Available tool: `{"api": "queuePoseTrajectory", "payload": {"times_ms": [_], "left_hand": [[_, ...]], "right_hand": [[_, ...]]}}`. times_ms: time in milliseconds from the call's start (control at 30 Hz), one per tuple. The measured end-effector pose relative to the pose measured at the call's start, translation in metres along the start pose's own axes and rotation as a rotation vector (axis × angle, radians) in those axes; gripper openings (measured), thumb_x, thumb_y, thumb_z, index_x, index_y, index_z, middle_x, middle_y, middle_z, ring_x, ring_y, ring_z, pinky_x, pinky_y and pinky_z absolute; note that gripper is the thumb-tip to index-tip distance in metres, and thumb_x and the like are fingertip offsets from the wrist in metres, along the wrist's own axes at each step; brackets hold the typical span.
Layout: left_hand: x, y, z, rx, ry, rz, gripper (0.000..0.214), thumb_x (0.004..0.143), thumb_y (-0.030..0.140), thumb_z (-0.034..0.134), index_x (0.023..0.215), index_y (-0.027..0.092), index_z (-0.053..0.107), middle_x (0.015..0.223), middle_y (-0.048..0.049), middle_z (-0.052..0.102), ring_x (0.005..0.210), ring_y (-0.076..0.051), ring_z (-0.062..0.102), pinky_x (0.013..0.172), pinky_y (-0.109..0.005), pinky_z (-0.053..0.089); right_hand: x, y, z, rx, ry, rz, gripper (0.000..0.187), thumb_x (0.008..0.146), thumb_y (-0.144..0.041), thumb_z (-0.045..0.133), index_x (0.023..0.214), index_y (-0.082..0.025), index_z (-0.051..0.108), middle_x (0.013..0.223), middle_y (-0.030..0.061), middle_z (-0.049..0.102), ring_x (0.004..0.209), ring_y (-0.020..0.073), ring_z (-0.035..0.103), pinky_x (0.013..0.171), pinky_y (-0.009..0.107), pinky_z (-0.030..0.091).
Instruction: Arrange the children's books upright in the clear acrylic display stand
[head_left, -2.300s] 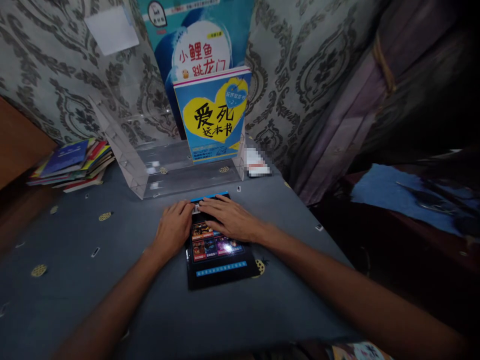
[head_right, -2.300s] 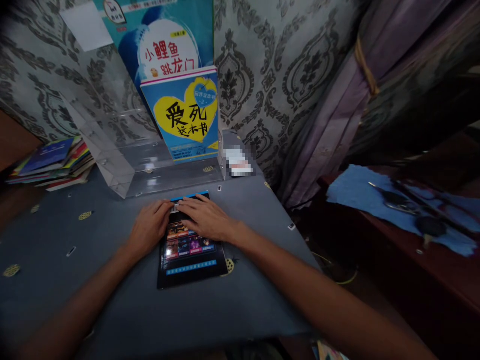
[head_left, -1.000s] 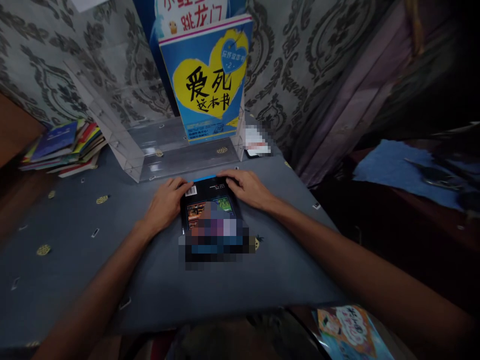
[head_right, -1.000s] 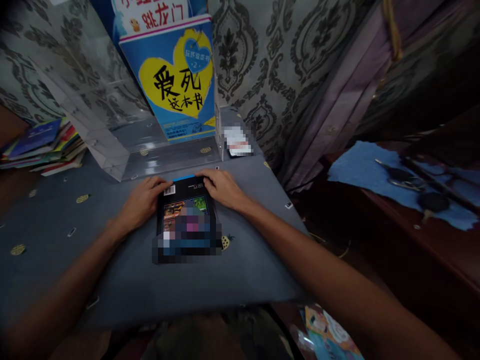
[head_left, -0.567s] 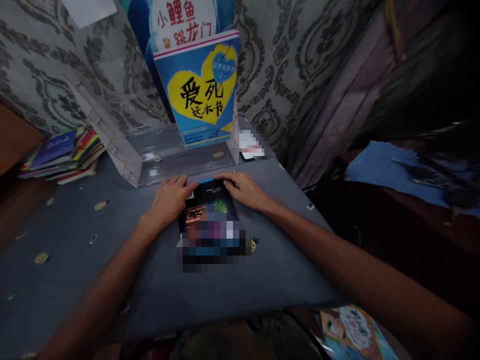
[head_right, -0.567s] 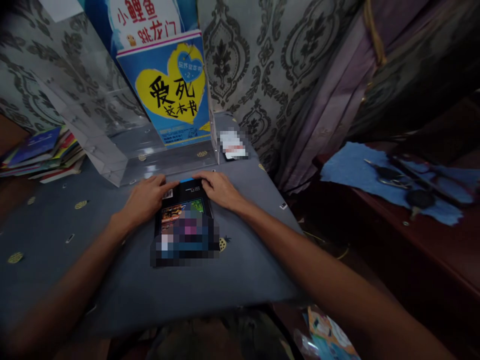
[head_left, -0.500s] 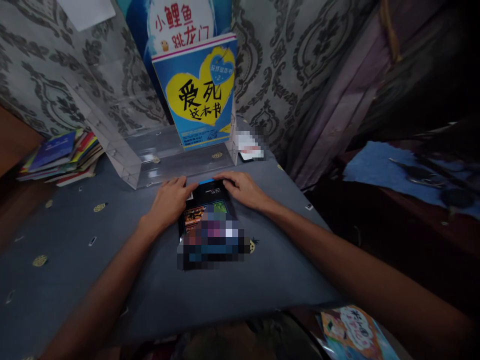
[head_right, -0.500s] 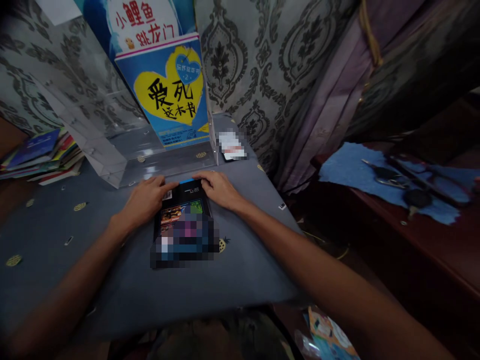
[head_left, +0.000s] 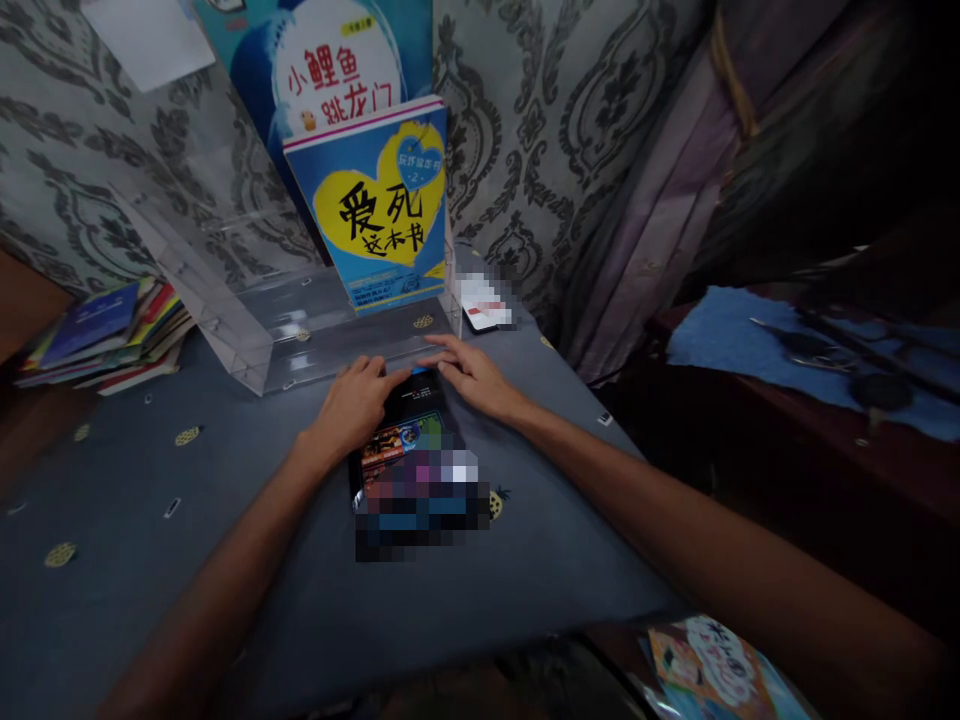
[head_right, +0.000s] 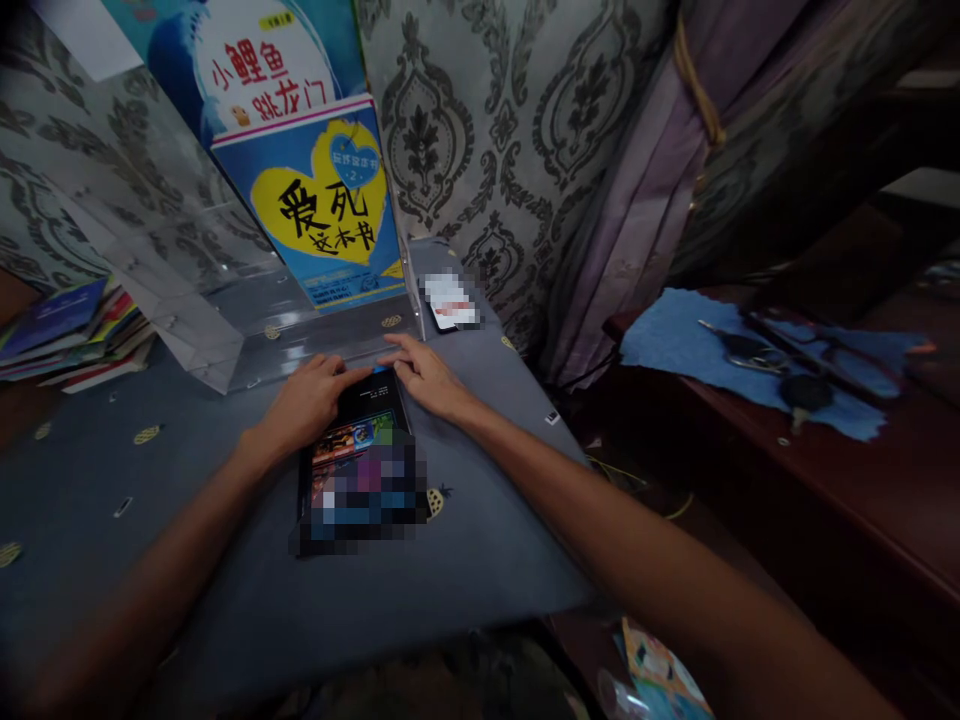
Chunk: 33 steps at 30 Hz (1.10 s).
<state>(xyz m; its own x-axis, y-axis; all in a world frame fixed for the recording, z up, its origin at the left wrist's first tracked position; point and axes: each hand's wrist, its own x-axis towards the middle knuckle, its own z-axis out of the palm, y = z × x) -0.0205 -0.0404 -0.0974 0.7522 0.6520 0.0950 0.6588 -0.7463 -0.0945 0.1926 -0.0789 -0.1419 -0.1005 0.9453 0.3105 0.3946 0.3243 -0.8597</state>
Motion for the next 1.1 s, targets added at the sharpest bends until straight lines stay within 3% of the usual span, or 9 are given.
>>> {"api": "queuePoseTrajectory", "payload": {"times_ms": [133, 433, 833, 1100], "left_hand": [[0.003, 0.006, 0.001, -0.019, -0.013, 0.027, 0.06, 0.091, 0.003, 0.039, 0.14, 0.03, 0.058, 0.112, -0.0098, 0.061, 0.108, -0.028, 0.055, 0.095, -0.046, 0.047], [0.002, 0.011, 0.007, -0.027, 0.008, 0.038, 0.064, 0.088, 0.001, 0.041, 0.144, 0.03, 0.055, 0.124, -0.0107, 0.06, 0.112, -0.028, 0.054, 0.097, -0.047, 0.047], [-0.003, 0.015, 0.008, -0.111, 0.061, 0.245, 0.052, 0.094, 0.004, 0.043, 0.14, 0.023, 0.059, 0.139, -0.0121, 0.061, 0.128, -0.028, 0.053, 0.106, -0.052, 0.042], [-0.006, 0.025, 0.002, -0.252, 0.026, 0.39, 0.049, 0.089, -0.001, 0.044, 0.124, 0.021, 0.07, 0.128, -0.0085, 0.068, 0.122, -0.025, 0.06, 0.103, -0.047, 0.049]], "right_hand": [[0.002, 0.004, 0.002, 0.026, 0.023, 0.006, 0.048, 0.096, -0.017, 0.043, 0.144, -0.016, 0.044, 0.119, 0.0117, 0.076, 0.115, 0.0215, 0.068, 0.105, 0.045, 0.05], [0.001, 0.001, 0.001, 0.047, 0.019, 0.011, 0.047, 0.098, -0.015, 0.042, 0.144, -0.02, 0.045, 0.121, 0.0102, 0.075, 0.117, 0.0208, 0.068, 0.106, 0.046, 0.05], [0.004, 0.007, 0.001, 0.066, 0.023, -0.018, 0.044, 0.096, -0.019, 0.044, 0.14, -0.021, 0.049, 0.116, 0.0085, 0.076, 0.112, 0.0222, 0.069, 0.106, 0.048, 0.049], [0.001, 0.006, 0.003, 0.005, 0.002, -0.066, 0.041, 0.098, -0.021, 0.042, 0.138, -0.021, 0.049, 0.118, 0.0085, 0.075, 0.112, 0.0214, 0.068, 0.102, 0.046, 0.051]]}}
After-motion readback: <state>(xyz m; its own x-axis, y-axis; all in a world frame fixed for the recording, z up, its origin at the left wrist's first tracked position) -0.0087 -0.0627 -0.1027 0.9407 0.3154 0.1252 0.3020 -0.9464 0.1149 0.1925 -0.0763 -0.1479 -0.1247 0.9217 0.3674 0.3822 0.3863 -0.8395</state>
